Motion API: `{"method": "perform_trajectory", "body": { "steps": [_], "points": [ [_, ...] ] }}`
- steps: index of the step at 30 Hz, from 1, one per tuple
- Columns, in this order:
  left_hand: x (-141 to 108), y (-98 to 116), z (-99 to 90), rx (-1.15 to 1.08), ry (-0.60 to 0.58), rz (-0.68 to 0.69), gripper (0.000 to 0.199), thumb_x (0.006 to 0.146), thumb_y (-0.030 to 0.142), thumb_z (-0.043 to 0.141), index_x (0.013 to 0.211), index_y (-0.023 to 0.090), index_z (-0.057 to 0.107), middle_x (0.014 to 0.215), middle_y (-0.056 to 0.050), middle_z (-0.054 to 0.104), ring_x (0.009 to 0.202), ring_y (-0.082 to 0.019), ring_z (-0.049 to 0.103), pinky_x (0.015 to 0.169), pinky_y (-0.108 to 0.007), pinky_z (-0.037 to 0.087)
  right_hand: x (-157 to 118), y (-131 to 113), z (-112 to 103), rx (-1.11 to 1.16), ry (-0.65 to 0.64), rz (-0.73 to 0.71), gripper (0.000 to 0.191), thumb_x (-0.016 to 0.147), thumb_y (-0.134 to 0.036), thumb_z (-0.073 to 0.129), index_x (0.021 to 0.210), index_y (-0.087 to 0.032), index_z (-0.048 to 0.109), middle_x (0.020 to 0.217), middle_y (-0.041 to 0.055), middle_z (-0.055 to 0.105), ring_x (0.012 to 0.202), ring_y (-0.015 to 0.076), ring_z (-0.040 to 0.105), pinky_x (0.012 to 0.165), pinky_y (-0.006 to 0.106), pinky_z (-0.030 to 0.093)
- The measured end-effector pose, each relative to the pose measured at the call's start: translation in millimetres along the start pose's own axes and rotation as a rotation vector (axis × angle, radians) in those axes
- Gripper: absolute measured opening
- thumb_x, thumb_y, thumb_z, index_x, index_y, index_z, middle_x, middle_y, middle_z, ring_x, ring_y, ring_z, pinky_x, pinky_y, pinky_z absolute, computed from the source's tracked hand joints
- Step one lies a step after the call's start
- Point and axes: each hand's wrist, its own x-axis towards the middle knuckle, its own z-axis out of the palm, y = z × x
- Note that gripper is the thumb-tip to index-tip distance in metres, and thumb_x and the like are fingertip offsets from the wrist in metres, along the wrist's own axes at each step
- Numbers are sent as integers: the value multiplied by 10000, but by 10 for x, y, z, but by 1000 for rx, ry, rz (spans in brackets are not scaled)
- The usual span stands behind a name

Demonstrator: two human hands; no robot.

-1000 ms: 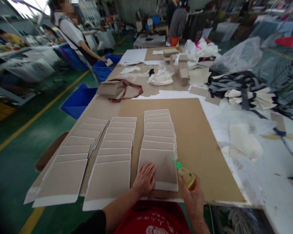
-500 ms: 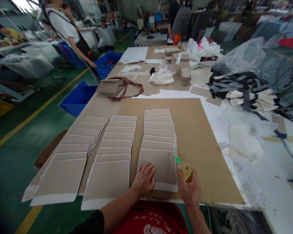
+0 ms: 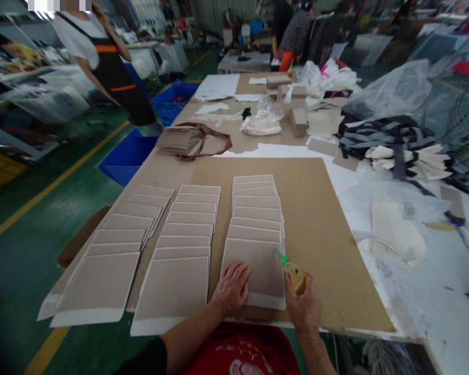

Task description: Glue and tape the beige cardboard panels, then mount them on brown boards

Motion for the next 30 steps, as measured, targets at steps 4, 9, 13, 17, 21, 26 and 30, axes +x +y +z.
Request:
{"method": "perform_trajectory", "body": {
  "steps": [4,9,13,17,21,26,30],
  "points": [
    [-5,-4,6,-1,16,9,491,879,292,471,1365,225,448,1354,-68,535,1290,-252,393,1079,-469,307,0,-9,10,5,13,-41,708,750,-789,419,1076,-179,568,899,123,652,763,256,606,649,321,428],
    [-9,5,-22,16,13,8,504,877,300,475,1375,229,439,1357,-69,532,1285,-250,401,1075,-462,318,0,-55,-7,-26,-3,-47,676,764,-777,417,1063,-189,565,894,108,648,740,249,599,647,319,418],
    [-11,14,-37,39,18,6,513,867,280,482,1376,234,439,1353,-65,535,1290,-245,396,1079,-458,319,8,-106,-25,-37,10,-35,700,759,-795,388,1052,-186,567,874,100,643,728,243,591,638,316,412],
    [-7,11,-48,30,18,14,509,876,307,482,1377,225,437,1351,-63,539,1287,-241,396,1080,-445,320,11,-114,-19,-46,40,-36,702,754,-800,395,1050,-188,572,870,97,640,732,241,590,635,311,409],
    [-4,6,-62,30,9,19,516,879,322,480,1385,231,429,1358,-60,534,1287,-235,396,1083,-438,320,10,-103,-7,-53,36,-51,688,762,-787,407,1057,-187,570,867,99,640,732,239,591,626,304,404],
    [-15,3,-46,18,-3,3,496,895,330,458,1380,230,430,1385,-49,518,1306,-237,379,1092,-447,297,-6,-143,25,-11,5,-95,662,768,-771,422,1045,-188,568,896,97,638,751,233,593,653,309,420],
    [-20,4,-40,-1,-16,-7,486,897,320,452,1374,226,435,1385,-50,520,1303,-239,386,1088,-455,295,-53,-217,117,28,-12,-133,623,786,-742,441,1040,-188,567,918,97,641,789,238,597,677,317,431]
  ]
}}
